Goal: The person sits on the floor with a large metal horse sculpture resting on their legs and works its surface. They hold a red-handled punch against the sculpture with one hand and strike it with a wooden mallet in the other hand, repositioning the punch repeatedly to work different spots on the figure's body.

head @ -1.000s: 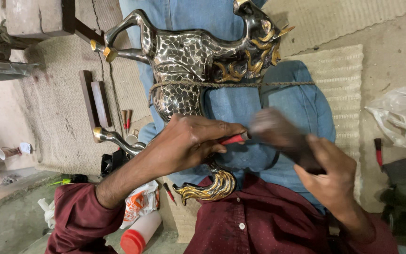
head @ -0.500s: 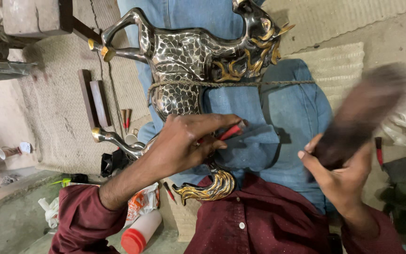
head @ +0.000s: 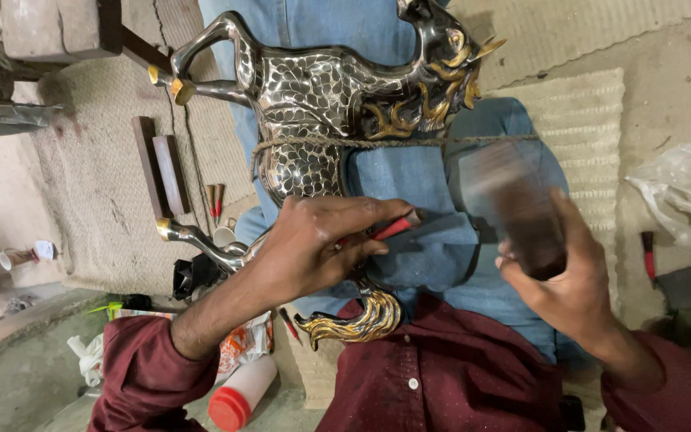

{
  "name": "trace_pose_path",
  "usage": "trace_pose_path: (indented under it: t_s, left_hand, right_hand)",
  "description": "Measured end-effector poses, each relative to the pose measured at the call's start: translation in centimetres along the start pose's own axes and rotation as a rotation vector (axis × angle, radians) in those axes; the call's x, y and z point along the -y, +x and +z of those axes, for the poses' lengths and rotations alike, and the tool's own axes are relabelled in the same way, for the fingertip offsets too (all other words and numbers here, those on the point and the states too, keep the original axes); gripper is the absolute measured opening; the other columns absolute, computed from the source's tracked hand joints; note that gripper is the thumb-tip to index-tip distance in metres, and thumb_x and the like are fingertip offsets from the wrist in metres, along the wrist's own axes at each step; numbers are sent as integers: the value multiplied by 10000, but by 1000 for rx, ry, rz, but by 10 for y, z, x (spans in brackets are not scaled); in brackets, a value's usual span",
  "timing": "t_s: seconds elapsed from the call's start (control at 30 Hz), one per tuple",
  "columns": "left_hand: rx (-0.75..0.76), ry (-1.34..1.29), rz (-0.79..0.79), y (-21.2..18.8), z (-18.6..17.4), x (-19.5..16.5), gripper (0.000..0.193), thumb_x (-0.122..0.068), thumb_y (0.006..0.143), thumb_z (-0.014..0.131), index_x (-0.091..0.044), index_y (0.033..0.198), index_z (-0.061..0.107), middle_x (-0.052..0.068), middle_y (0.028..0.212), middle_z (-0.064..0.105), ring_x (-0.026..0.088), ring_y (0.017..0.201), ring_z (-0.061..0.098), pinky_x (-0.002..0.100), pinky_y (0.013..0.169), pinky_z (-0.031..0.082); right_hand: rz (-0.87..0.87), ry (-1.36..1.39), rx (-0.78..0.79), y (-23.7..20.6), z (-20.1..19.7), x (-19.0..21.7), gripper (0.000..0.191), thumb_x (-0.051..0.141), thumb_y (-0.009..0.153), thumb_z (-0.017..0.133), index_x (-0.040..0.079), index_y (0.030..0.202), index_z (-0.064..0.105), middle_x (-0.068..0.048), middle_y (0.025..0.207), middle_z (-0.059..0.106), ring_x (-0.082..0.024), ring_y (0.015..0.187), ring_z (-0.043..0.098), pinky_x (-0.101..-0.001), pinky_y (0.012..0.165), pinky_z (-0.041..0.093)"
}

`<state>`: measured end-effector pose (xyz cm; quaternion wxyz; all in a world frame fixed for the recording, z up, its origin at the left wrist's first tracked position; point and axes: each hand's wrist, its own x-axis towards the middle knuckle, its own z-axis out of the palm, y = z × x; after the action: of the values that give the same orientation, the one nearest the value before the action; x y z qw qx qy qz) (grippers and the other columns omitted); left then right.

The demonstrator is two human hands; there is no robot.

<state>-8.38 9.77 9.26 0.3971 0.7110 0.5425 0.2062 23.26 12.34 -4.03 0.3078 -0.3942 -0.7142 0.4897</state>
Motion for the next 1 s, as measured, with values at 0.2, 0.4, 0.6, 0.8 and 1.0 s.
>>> trace_pose_path:
  t_s: [0.2,0.4,0.6,0.8,1.0]
  left_hand:
    - [13,20,-40,0,0,0,516,-105,825,821,-96,1317,669,97,1061,757,289,837,741,381,688,583]
    - [8,35,-44,1,1,-1,472,-101,837,826,-97,1285,679,97,1037,755,289,822,735,389,670,573]
    - [-16,8,-23,0,1,-2,486,-79,839,808,-112,1307,678,83,1086,768,282,847,744,377,672,583]
    - [-35,-4,0,0,2,0,503,-59,848,798,-115,1330,667,82,1146,765,282,902,750,366,714,599]
    - [-37,-20,-6,-1,3,0,521,-49,834,801,-120,1333,666,75,1148,769,272,906,750,365,749,604]
  right_hand:
    - [-19,-137,87,7,-2,3,738,-10,716,789,46,1384,481,-135,989,694,-223,830,693,-346,730,564]
    - [21,-188,133,10,-4,1,576,-10,711,796,18,1255,608,-146,1022,710,-236,848,696,-368,740,569]
    - [22,-151,115,10,-6,-3,655,16,705,777,11,1329,578,-173,1106,710,-253,1011,709,-385,894,585]
    - [64,-101,96,6,-6,-9,765,31,759,750,31,1473,477,-127,1067,721,-213,950,736,-348,862,600]
    - [195,-146,159,3,-7,-15,525,34,767,796,52,1225,541,-131,887,729,-227,780,747,-365,738,608]
